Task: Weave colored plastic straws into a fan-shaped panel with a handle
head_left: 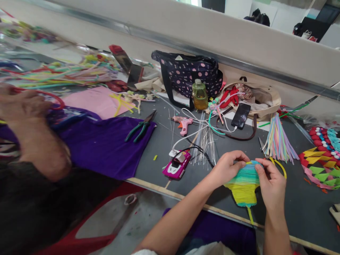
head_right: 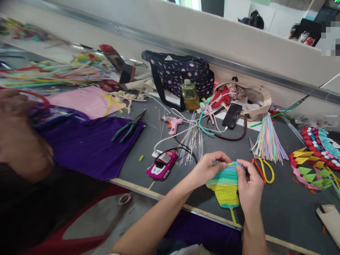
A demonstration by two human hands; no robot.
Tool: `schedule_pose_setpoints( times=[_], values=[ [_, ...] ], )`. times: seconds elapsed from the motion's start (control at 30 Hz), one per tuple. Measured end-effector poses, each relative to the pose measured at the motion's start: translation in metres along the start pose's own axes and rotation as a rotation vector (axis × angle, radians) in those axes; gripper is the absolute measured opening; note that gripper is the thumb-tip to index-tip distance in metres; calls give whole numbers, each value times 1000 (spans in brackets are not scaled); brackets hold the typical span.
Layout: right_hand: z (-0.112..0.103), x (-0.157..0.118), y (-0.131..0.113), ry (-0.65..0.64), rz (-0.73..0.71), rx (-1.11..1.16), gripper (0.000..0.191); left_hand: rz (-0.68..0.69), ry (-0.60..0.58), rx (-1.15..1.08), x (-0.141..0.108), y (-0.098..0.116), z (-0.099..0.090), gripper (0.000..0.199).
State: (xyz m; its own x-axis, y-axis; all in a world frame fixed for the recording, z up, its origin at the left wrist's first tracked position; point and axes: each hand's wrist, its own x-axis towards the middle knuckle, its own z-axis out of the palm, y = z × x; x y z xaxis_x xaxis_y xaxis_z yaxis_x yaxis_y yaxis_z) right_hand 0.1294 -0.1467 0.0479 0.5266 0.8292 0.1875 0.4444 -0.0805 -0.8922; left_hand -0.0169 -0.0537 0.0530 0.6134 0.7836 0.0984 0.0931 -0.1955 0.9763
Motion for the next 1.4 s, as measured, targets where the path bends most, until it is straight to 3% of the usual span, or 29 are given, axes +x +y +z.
schedule_pose_setpoints(
  times=[0.17, 0.37, 0.47, 0.57, 0.77, 1.07, 1.4],
  values=[
    [1, 1, -1, -17, 10, 31, 31, 98, 130, 171, -3, -3, 5, 14],
    [5, 2, 3, 32, -1, 46, 32, 452, 174, 697, -7, -4, 8, 22],
    [6, 3, 5, 48, -15, 33, 31, 529, 179, 778, -8, -4, 8, 23],
    [8, 2, 4, 53, -41, -5, 30, 491, 213, 631, -9, -2, 10, 20],
    [13, -2, 0, 49, -85, -89, 30, 284, 289, 367, -12, 7, 17, 11],
    [13, -3, 1, 42, -81, -142, 29, 288, 287, 397, -12, 9, 12, 12],
    [4, -2, 1, -86, -10, -44, 32, 190, 266, 318, -1, 0, 3, 12]
  ],
)
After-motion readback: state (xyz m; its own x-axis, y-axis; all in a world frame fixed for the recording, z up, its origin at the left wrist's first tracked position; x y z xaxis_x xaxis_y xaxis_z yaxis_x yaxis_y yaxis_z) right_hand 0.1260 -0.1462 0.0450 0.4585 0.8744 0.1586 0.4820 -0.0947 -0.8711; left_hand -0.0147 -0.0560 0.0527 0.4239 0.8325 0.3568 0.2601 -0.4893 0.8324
